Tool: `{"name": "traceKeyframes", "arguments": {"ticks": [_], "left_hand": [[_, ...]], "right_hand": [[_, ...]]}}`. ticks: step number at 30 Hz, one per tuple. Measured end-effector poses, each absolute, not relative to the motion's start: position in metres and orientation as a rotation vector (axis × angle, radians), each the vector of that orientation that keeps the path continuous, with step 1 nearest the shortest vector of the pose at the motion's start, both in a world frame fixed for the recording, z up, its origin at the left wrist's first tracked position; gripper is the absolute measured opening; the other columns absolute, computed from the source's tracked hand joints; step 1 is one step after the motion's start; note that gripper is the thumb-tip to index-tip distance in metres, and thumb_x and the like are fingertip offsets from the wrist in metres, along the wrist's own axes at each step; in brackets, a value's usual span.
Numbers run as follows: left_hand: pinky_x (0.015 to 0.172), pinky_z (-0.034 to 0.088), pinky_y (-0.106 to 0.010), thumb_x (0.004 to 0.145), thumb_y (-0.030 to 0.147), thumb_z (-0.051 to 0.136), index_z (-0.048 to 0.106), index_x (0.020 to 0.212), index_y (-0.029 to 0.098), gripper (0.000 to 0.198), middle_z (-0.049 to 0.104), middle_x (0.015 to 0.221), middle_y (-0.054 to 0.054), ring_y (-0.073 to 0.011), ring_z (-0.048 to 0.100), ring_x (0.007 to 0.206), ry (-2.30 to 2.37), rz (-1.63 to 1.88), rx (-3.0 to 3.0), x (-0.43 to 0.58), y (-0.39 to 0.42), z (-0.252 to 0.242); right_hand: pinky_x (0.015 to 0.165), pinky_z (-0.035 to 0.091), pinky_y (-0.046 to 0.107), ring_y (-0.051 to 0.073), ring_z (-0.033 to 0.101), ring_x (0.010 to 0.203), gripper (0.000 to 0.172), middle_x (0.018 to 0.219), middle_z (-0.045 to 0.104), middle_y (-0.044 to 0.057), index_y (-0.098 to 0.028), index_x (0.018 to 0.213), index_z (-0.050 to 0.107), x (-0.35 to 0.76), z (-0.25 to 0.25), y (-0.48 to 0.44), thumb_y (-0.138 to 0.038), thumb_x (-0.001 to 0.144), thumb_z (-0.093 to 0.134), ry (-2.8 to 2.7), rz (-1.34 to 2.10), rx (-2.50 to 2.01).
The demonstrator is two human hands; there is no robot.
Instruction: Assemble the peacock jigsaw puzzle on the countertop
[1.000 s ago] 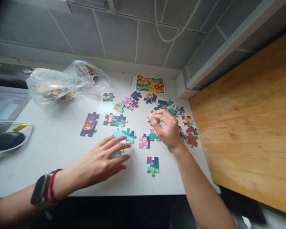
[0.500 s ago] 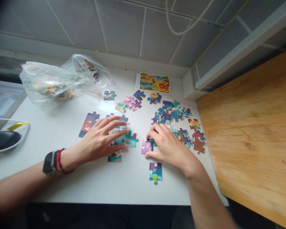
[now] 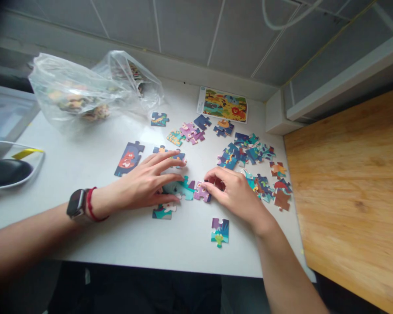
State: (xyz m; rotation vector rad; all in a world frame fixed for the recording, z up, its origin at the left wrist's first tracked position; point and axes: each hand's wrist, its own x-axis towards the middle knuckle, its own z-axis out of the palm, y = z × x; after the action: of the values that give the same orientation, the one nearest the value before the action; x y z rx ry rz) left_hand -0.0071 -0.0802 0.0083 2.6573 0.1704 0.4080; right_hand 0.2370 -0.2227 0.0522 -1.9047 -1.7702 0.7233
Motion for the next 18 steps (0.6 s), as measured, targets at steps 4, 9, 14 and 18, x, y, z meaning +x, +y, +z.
{"name": "traceKeyframes", "arguments": {"ticks": [4, 9, 14, 18], "left_hand": [[0.123, 0.039, -0.057, 0.095, 0.05, 0.076, 0.07, 0.124, 0.02, 0.042, 0.059, 0.149, -0.015, -0.0376, 0.038, 0.154, 0.176, 0.398, 2.622, -0.007, -0.081, 0.008], [0.123, 0.039, -0.059, 0.096, 0.052, 0.074, 0.069, 0.123, 0.02, 0.042, 0.059, 0.148, -0.015, -0.0383, 0.038, 0.154, 0.167, 0.395, 2.632, -0.006, -0.08, 0.007], [0.125, 0.036, -0.06, 0.095, 0.053, 0.075, 0.069, 0.123, 0.02, 0.044, 0.059, 0.148, -0.015, -0.0395, 0.038, 0.154, 0.137, 0.373, 2.638, -0.007, -0.079, 0.006], [0.124, 0.038, -0.06, 0.093, 0.052, 0.077, 0.069, 0.123, 0.021, 0.043, 0.059, 0.148, -0.014, -0.0399, 0.037, 0.154, 0.106, 0.374, 2.611, -0.006, -0.082, 0.006]], "right_hand": [[0.072, 0.054, 0.033, 0.018, 0.067, 0.073, 0.017, 0.086, 0.075, 0.003, -0.023, 0.088, 0.072, 0.233, 0.05, -0.22, -0.034, 0.102, 0.066, -1.806, 0.744, -1.878], [0.075, 0.053, 0.033, 0.018, 0.068, 0.077, 0.012, 0.089, 0.075, 0.003, -0.023, 0.093, 0.073, 0.232, 0.048, -0.221, -0.031, 0.101, 0.068, -1.83, 0.738, -1.859], [0.072, 0.052, 0.032, 0.017, 0.067, 0.078, 0.01, 0.094, 0.076, 0.003, -0.024, 0.101, 0.077, 0.237, 0.049, -0.223, -0.031, 0.1, 0.07, -1.765, 0.787, -1.819], [0.064, 0.053, 0.03, 0.017, 0.068, 0.074, 0.013, 0.092, 0.075, 0.004, -0.023, 0.1, 0.079, 0.242, 0.046, -0.222, -0.036, 0.097, 0.075, -1.488, 0.847, -1.746]]}}
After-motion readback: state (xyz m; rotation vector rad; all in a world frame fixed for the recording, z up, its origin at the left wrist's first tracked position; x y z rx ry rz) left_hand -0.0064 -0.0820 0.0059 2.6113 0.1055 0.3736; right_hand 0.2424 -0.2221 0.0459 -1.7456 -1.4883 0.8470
